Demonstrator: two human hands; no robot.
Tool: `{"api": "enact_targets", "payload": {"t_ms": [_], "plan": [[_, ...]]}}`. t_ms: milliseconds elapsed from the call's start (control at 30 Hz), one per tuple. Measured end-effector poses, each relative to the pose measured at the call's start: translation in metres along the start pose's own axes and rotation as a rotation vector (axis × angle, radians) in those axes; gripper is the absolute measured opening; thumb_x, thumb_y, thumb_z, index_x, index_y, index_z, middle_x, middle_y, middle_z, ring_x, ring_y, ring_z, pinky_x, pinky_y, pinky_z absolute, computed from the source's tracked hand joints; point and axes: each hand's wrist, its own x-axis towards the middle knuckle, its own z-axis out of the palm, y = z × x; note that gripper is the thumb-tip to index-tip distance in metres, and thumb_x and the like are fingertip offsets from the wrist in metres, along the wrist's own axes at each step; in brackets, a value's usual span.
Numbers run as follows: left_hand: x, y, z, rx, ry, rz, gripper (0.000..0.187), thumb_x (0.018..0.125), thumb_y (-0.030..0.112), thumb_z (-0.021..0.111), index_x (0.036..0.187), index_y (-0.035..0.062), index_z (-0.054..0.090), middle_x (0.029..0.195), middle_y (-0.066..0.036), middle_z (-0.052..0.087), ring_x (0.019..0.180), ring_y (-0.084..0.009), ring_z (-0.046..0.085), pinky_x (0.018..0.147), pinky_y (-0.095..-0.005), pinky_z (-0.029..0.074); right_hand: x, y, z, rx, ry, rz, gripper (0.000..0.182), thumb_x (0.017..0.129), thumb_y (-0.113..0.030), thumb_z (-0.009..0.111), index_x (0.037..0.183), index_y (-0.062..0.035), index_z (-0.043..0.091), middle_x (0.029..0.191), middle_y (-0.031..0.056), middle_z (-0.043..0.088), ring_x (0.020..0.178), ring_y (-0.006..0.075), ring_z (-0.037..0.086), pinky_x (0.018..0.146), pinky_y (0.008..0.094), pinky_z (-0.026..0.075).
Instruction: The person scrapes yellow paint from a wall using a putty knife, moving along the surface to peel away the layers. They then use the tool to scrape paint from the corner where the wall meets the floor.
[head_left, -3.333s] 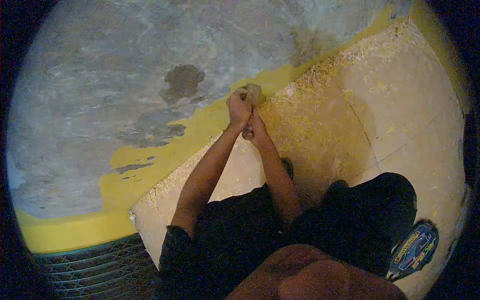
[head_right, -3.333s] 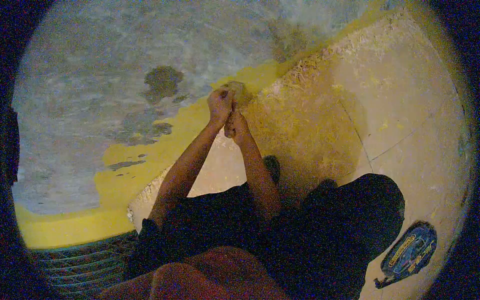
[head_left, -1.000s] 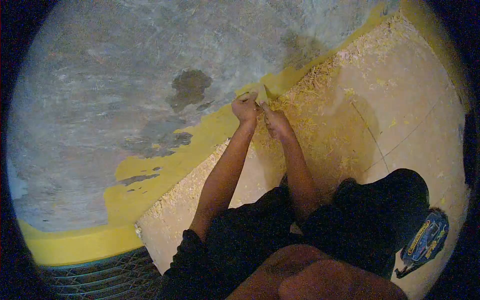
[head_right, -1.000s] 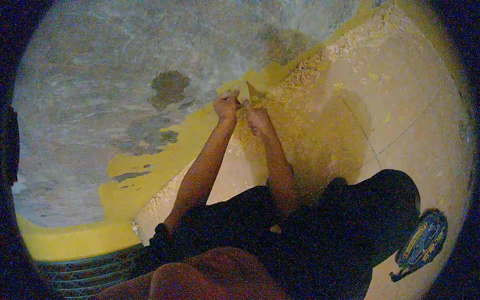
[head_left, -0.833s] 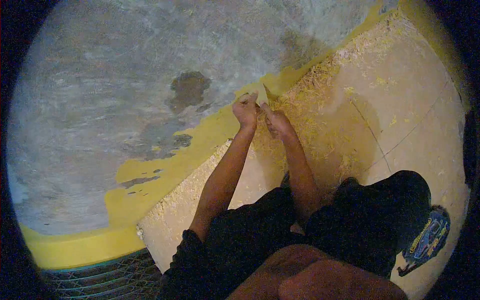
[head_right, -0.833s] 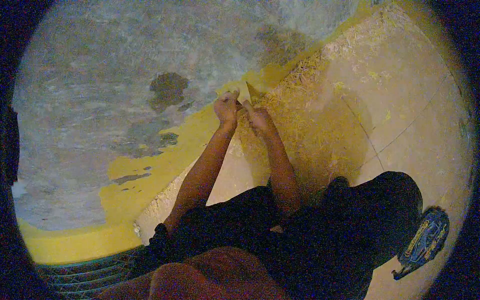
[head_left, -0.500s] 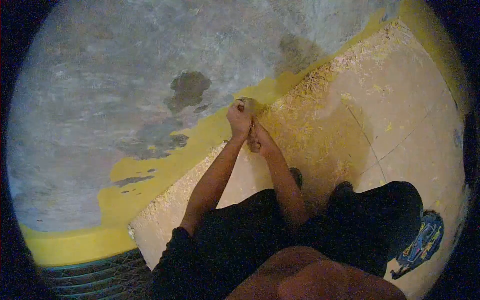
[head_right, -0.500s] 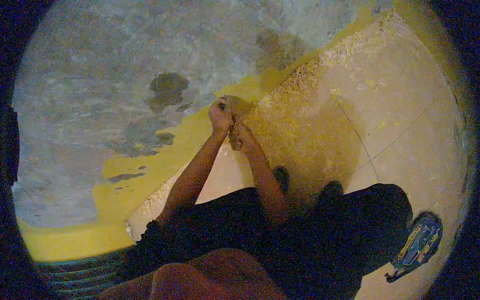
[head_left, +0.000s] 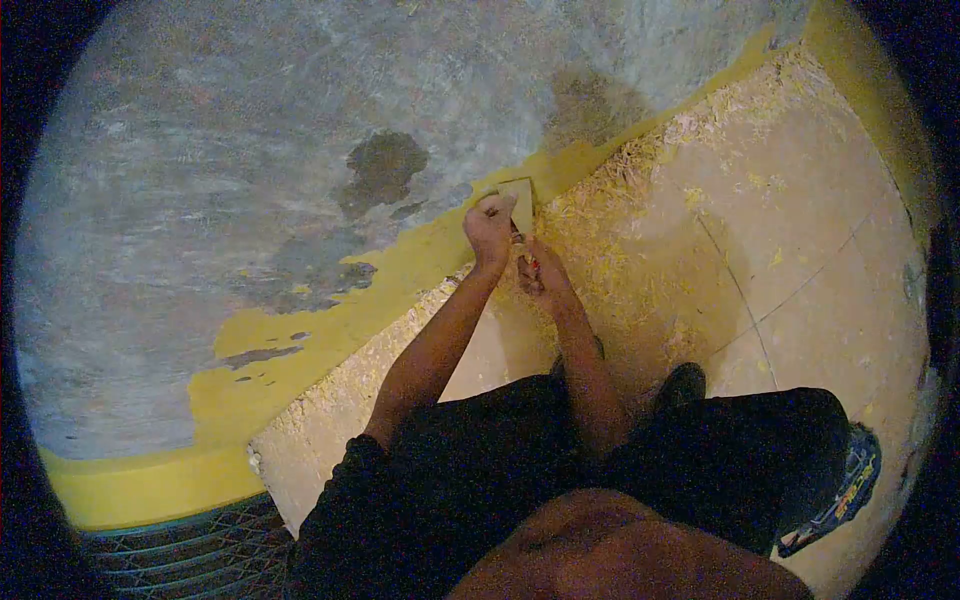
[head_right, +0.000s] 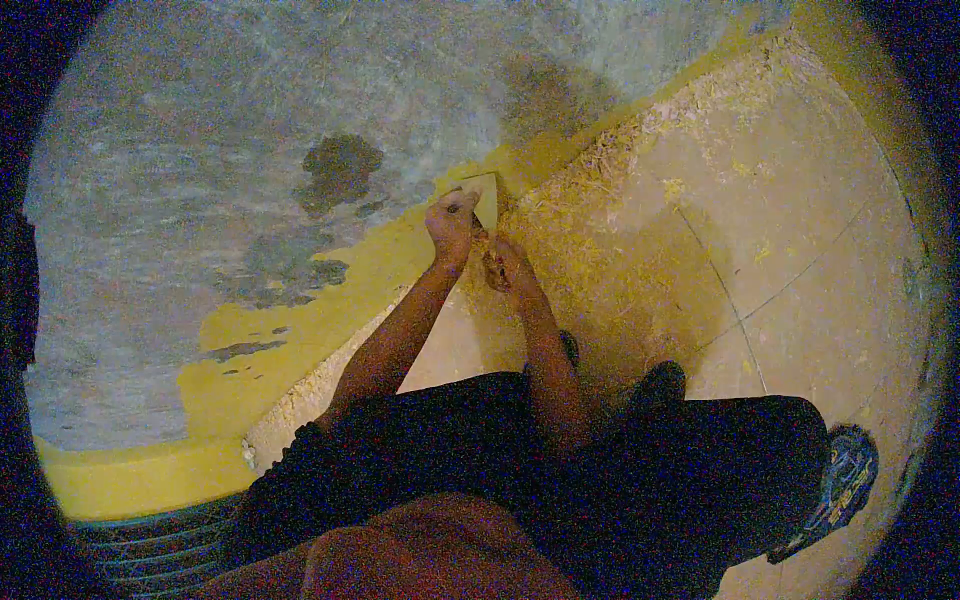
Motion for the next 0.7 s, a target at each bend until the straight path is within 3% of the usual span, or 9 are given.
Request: {"api": "enact_targets", "payload": {"t_ms": [67, 133, 167, 267, 333, 367, 467, 533, 700], "plan": [[0.000, 0.006, 0.004, -0.129, -0.038, -0.111, 0.029, 0.081, 0.024, 0.074, 0.066, 0.0026, 0.063, 0.058, -0.001, 0.053, 0.056, -0.0104, 0.047, 0.051, -0.0295, 0.040, 0.000, -0.001, 0.001, -0.050, 0.011, -0.056, 0.027, 0.095, -0.041, 0.053, 0.095, -0.0149, 0.060, 0.051, -0.0032, 0.042, 0.035, 0.0086, 0.033, 0.034, 0.0243, 0.026], [0.007, -0.006, 0.012, -0.221, 0.070, -0.182, 0.030, 0.082, 0.018, 0.074, 0.061, 0.0030, 0.059, 0.057, 0.003, 0.053, 0.053, -0.0076, 0.048, 0.051, -0.0292, 0.041, -0.010, -0.013, 0.016, -0.097, 0.022, -0.113, 0.027, 0.095, -0.041, 0.054, 0.095, -0.0149, 0.060, 0.051, -0.0036, 0.041, 0.035, 0.0083, 0.032, 0.033, 0.0232, 0.024], [0.007, -0.008, 0.012, -0.219, 0.070, -0.183, 0.030, 0.082, 0.018, 0.074, 0.061, 0.0030, 0.059, 0.057, 0.003, 0.053, 0.053, -0.0076, 0.048, 0.051, -0.0292, 0.041, -0.018, -0.024, 0.026, -0.238, 0.139, -0.113, 0.027, 0.093, -0.041, 0.056, 0.095, -0.0143, 0.061, 0.050, -0.0041, 0.040, 0.034, 0.0079, 0.031, 0.033, 0.0231, 0.023], [0.007, -0.012, 0.012, -0.224, 0.038, 0.033, 0.032, 0.082, 0.017, 0.074, 0.060, 0.0036, 0.056, 0.058, 0.006, 0.048, 0.053, -0.0060, 0.041, 0.049, -0.0278, 0.034, -0.005, -0.034, 0.007, -0.445, 0.273, -0.108, 0.027, 0.091, -0.040, 0.060, 0.095, -0.0131, 0.062, 0.049, -0.0046, 0.038, 0.033, 0.0073, 0.029, 0.032, 0.0237, 0.022], [0.008, -0.016, 0.018, -0.393, 0.022, -0.211, 0.033, 0.083, 0.019, 0.074, 0.060, 0.0048, 0.056, 0.059, 0.007, 0.046, 0.054, -0.0056, 0.036, 0.050, -0.0268, 0.029, -0.001, -0.035, 0.008, -0.511, 0.290, -0.103, 0.028, 0.090, -0.040, 0.062, 0.095, -0.0126, 0.062, 0.049, -0.0046, 0.038, 0.033, 0.0071, 0.030, 0.032, 0.0244, 0.022], [0.007, -0.019, 0.017, -0.394, 0.024, -0.214, 0.033, 0.083, 0.019, 0.074, 0.060, 0.0048, 0.056, 0.059, 0.007, 0.046, 0.054, -0.0056, 0.036, 0.050, -0.0268, 0.029, 0.000, -0.035, 0.008, -0.537, 0.306, -0.106, 0.029, 0.090, -0.040, 0.063, 0.093, -0.0117, 0.063, 0.048, -0.0046, 0.038, 0.033, 0.0068, 0.030, 0.032, 0.0247, 0.023], [0.007, -0.002, 0.011, -0.316, 0.012, -0.201, 0.033, 0.083, 0.020, 0.074, 0.060, 0.0063, 0.054, 0.058, 0.006, 0.046, 0.052, -0.0055, 0.038, 0.048, -0.0260, 0.033, -0.003, -0.038, 0.016, -0.587, 0.325, -0.130, 0.030, 0.089, -0.040, 0.064, 0.091, -0.0103, 0.063, 0.047, -0.0046, 0.039, 0.033, 0.0066, 0.031, 0.032, 0.0253, 0.022], [0.005, -0.011, 0.014, -0.561, -0.068, -0.427, 0.033, 0.084, 0.021, 0.073, 0.061, 0.0074, 0.054, 0.058, 0.005, 0.048, 0.050, -0.0061, 0.042, 0.047, -0.0245, 0.039, 0.000, -0.034, 0.015, -0.606, 0.321, -0.138, 0.030, 0.089, -0.040, 0.063, 0.090, -0.0098, 0.064, 0.046, -0.0044, 0.039, 0.032, 0.0066, 0.031, 0.032, 0.0257, 0.022], [0.009, -0.036, 0.020, -0.583, -0.075, -0.372, 0.032, 0.085, 0.023, 0.072, 0.063, 0.0067, 0.056, 0.059, 0.003, 0.050, 0.050, -0.0074, 0.047, 0.047, -0.0241, 0.045, 0.005, -0.035, 0.005, -0.808, 0.378, -0.212, 0.027, 0.092, -0.035, 0.060, 0.096, -0.0088, 0.067, 0.047, -0.0036, 0.042, 0.034, 0.0062, 0.033, 0.033, 0.0255, 0.023]]}}
